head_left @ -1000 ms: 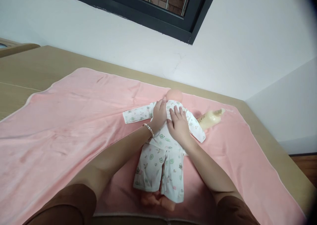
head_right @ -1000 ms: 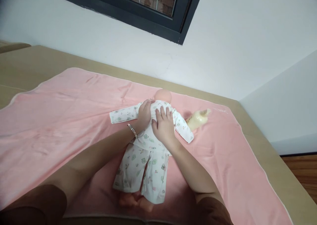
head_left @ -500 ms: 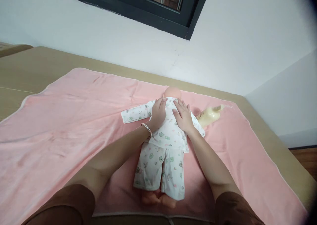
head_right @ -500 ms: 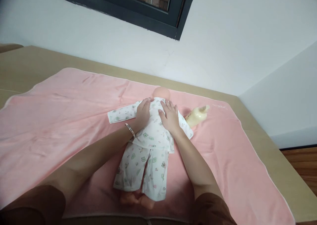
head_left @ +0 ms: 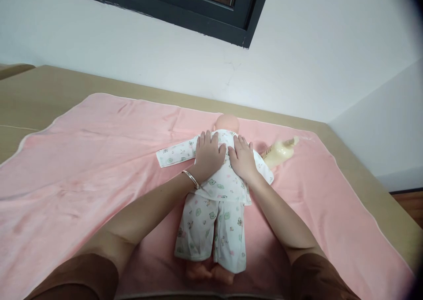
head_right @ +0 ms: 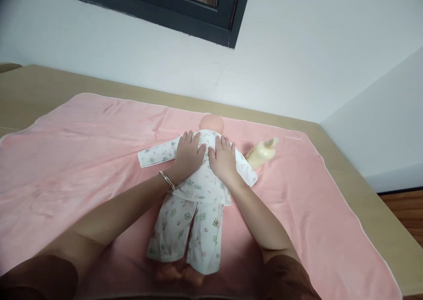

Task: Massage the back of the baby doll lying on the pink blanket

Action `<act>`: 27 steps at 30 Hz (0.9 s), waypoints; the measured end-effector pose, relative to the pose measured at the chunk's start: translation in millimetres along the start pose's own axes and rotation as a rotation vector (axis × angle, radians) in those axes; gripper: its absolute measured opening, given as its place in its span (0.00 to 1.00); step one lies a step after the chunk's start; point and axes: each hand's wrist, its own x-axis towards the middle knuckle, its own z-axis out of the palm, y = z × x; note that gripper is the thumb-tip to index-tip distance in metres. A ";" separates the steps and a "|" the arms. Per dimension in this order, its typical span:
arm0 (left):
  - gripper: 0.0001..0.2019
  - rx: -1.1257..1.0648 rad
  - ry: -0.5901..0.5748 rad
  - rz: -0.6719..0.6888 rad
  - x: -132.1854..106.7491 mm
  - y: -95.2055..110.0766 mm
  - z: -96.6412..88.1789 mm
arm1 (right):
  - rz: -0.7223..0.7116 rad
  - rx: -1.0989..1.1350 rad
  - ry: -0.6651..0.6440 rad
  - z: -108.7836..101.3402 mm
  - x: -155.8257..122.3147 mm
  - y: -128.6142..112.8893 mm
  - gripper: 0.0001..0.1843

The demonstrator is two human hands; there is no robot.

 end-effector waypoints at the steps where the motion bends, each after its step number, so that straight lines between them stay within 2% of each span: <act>1: 0.26 0.015 -0.008 0.009 0.6 0.0 0.1 | -0.020 -0.001 -0.004 -0.8 1.6 1.8 0.33; 9: 0.24 0.091 -0.114 0.171 11.1 -4.8 -4.1 | -0.039 0.055 -0.005 -1.1 18.3 20.1 0.32; 12: 0.23 0.132 -0.069 0.233 11.3 -4.9 -6.7 | -0.029 -0.003 -0.006 -2.2 15.8 12.1 0.31; 17: 0.21 0.210 0.017 0.320 1.6 -1.3 -8.7 | 0.004 -0.131 -0.028 -8.5 -3.4 -19.3 0.31; 21: 0.20 0.213 0.048 0.256 -3.1 0.1 -7.2 | -0.003 -0.126 -0.042 -10.6 -15.2 -32.3 0.31; 24: 0.22 0.190 0.013 0.160 1.5 -3.4 -2.9 | 0.065 -0.047 -0.035 -6.6 -8.7 -21.9 0.33; 27: 0.24 0.161 -0.033 0.134 7.8 -7.6 0.6 | 0.071 -0.031 -0.018 -1.9 5.9 -4.5 0.34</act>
